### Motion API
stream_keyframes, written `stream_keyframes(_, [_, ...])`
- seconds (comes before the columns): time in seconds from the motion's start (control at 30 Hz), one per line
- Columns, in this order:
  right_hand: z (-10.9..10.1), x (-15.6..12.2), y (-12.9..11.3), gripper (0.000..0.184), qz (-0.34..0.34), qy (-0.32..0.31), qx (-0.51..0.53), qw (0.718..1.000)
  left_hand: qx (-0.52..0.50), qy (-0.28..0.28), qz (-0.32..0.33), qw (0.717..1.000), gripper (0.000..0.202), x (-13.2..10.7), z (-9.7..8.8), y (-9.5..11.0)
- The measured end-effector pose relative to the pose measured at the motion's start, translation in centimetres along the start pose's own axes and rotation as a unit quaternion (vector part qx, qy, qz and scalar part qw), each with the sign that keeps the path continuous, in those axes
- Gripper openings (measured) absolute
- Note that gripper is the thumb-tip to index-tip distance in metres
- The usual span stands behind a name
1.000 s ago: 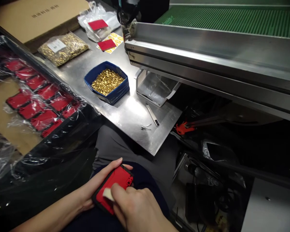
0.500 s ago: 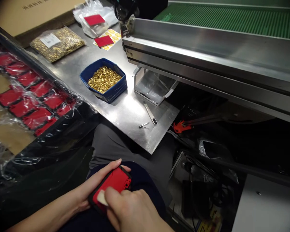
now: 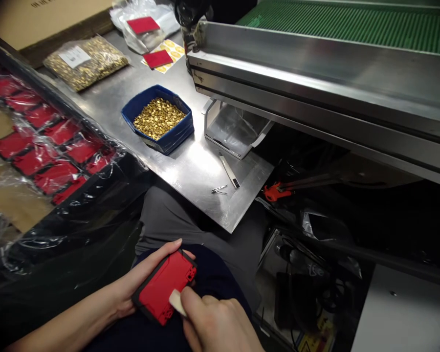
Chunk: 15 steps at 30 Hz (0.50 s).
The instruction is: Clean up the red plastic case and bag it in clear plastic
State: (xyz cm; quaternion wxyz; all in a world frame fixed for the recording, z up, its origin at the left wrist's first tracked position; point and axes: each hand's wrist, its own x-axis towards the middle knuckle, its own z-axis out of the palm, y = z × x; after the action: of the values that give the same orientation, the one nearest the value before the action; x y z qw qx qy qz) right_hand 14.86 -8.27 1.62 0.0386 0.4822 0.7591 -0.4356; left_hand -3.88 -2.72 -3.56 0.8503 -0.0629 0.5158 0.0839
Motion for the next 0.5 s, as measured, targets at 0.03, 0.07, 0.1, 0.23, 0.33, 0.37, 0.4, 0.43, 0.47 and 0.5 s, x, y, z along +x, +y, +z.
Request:
stream_keyframes(0.03, [0.05, 0.0, -0.03, 0.03, -0.001, -0.002, -0.007, 1.0, 0.006, 0.002, -0.001, 1.0, 0.06, 0.02, 0.01, 0.0])
stream_keyframes(0.07, [0.06, 0.05, -0.09, 0.027, -0.006, -0.004, -0.013, 1.0, 0.011, 0.004, -0.006, 1.0, 0.06, 0.02, 0.04, 0.0])
stream_keyframes(0.1, [0.06, 0.13, -0.17, 0.024, -0.013, -0.005, -0.014, 1.0, 0.012, 0.004, -0.009, 1.0, 0.061, 0.01, 0.09, 0.01])
stream_keyframes(0.23, [0.01, 0.39, -0.4, 0.02, -0.012, 0.016, -0.001, 1.0, -0.009, -0.001, -0.011, 1.0, 0.061, 0.13, 0.24, -0.07])
stream_keyframes(0.33, [0.17, 0.09, -0.24, 0.023, -0.013, 0.03, -0.003, 0.999, -0.012, -0.006, -0.009, 1.0, 0.063, 0.32, 0.32, -0.24])
stream_keyframes(0.37, [0.31, -0.08, -0.11, 0.025, -0.014, 0.032, -0.003, 0.999, -0.014, -0.008, -0.011, 1.0, 0.065, 0.34, 0.33, -0.31])
stream_keyframes(0.4, [0.48, -0.27, 0.05, 0.027, -0.012, 0.032, -0.004, 0.999, -0.017, -0.007, -0.013, 1.0, 0.066, 0.32, 0.32, -0.36])
stream_keyframes(0.43, [0.67, -0.42, 0.22, 0.031, -0.009, 0.033, -0.007, 0.999, -0.02, -0.004, -0.014, 1.0, 0.068, 0.25, 0.3, -0.41])
stream_keyframes(0.47, [0.85, -0.52, 0.38, 0.035, -0.007, 0.034, -0.012, 0.999, -0.022, 0.001, -0.013, 1.0, 0.068, 0.15, 0.29, -0.46])
stream_keyframes(0.5, [1.0, -0.53, 0.51, 0.037, -0.005, 0.032, -0.014, 0.999, -0.023, 0.003, -0.009, 1.0, 0.067, 0.03, 0.27, -0.49])
